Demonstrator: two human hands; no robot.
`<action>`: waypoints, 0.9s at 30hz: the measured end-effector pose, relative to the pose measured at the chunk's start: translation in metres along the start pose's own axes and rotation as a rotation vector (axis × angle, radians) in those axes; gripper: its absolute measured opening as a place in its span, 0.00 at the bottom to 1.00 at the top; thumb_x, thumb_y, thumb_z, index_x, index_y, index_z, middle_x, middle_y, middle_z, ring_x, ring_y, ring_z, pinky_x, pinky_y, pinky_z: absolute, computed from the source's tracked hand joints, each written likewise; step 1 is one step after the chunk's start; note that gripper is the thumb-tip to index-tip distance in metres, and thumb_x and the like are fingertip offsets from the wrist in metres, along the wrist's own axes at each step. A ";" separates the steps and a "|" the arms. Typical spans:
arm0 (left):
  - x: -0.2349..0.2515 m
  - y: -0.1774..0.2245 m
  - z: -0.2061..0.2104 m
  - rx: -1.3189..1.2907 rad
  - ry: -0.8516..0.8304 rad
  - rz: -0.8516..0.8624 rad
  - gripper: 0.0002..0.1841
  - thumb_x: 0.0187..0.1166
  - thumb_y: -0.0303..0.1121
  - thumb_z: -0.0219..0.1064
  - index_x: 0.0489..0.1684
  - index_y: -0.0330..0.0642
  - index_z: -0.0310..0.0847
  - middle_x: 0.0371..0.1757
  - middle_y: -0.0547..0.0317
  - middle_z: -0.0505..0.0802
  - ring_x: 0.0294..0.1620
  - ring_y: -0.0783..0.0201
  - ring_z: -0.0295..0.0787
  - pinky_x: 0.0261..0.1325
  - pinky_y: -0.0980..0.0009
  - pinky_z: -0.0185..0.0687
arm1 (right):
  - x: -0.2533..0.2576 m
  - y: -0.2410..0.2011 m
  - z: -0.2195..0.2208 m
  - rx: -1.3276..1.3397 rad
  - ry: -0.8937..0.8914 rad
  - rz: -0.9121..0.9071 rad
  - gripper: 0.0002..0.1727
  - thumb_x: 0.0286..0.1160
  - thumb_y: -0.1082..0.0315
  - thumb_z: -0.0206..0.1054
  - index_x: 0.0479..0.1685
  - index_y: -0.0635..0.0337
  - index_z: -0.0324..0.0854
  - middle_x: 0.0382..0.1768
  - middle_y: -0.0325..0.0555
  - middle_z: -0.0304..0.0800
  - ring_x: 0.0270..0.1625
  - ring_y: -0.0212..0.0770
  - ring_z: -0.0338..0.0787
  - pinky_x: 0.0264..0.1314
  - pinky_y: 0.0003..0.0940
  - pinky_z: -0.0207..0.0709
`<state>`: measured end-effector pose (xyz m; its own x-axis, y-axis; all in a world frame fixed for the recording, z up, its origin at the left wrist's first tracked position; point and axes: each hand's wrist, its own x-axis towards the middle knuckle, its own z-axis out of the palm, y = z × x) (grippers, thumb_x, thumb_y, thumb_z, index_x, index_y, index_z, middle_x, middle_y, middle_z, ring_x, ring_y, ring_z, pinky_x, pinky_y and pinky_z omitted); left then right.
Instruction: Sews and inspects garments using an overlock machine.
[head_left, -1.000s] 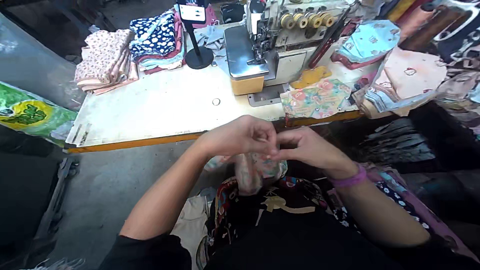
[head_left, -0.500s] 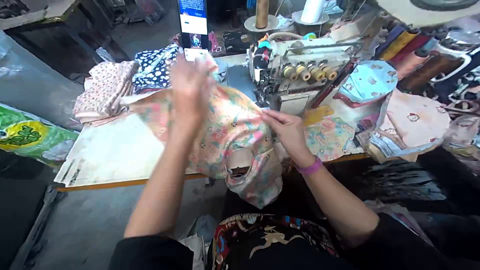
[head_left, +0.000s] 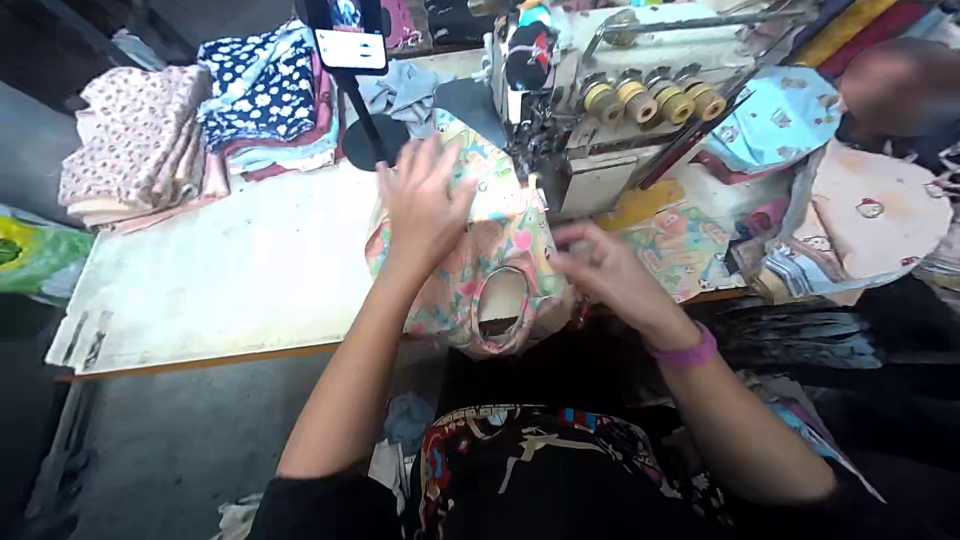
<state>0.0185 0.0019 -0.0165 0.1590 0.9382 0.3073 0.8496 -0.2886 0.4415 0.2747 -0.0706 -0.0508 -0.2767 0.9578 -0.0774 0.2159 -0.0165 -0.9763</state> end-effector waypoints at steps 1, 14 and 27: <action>-0.028 -0.011 -0.004 0.030 0.103 -0.036 0.30 0.88 0.52 0.56 0.83 0.43 0.73 0.87 0.40 0.71 0.91 0.34 0.56 0.84 0.23 0.37 | -0.021 0.013 -0.007 -0.033 -0.133 0.051 0.13 0.77 0.65 0.70 0.53 0.62 0.84 0.32 0.35 0.90 0.29 0.24 0.86 0.36 0.25 0.83; -0.107 -0.110 -0.012 0.202 0.018 -0.286 0.30 0.83 0.52 0.65 0.73 0.35 0.81 0.83 0.30 0.74 0.90 0.22 0.47 0.76 0.13 0.16 | -0.104 0.073 -0.027 -0.261 -0.044 0.399 0.11 0.78 0.70 0.70 0.52 0.70 0.87 0.41 0.48 0.92 0.42 0.30 0.89 0.53 0.32 0.83; -0.125 -0.012 0.011 0.025 0.413 0.228 0.15 0.85 0.31 0.61 0.61 0.31 0.85 0.64 0.38 0.91 0.74 0.38 0.78 0.79 0.39 0.61 | -0.062 0.054 -0.020 -0.929 0.298 -0.451 0.12 0.81 0.74 0.63 0.53 0.69 0.90 0.53 0.61 0.91 0.59 0.60 0.91 0.62 0.50 0.85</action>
<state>-0.0062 -0.1095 -0.0698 0.1338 0.6958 0.7057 0.8289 -0.4688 0.3051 0.3224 -0.1255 -0.0942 -0.2963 0.8546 0.4265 0.8130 0.4601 -0.3569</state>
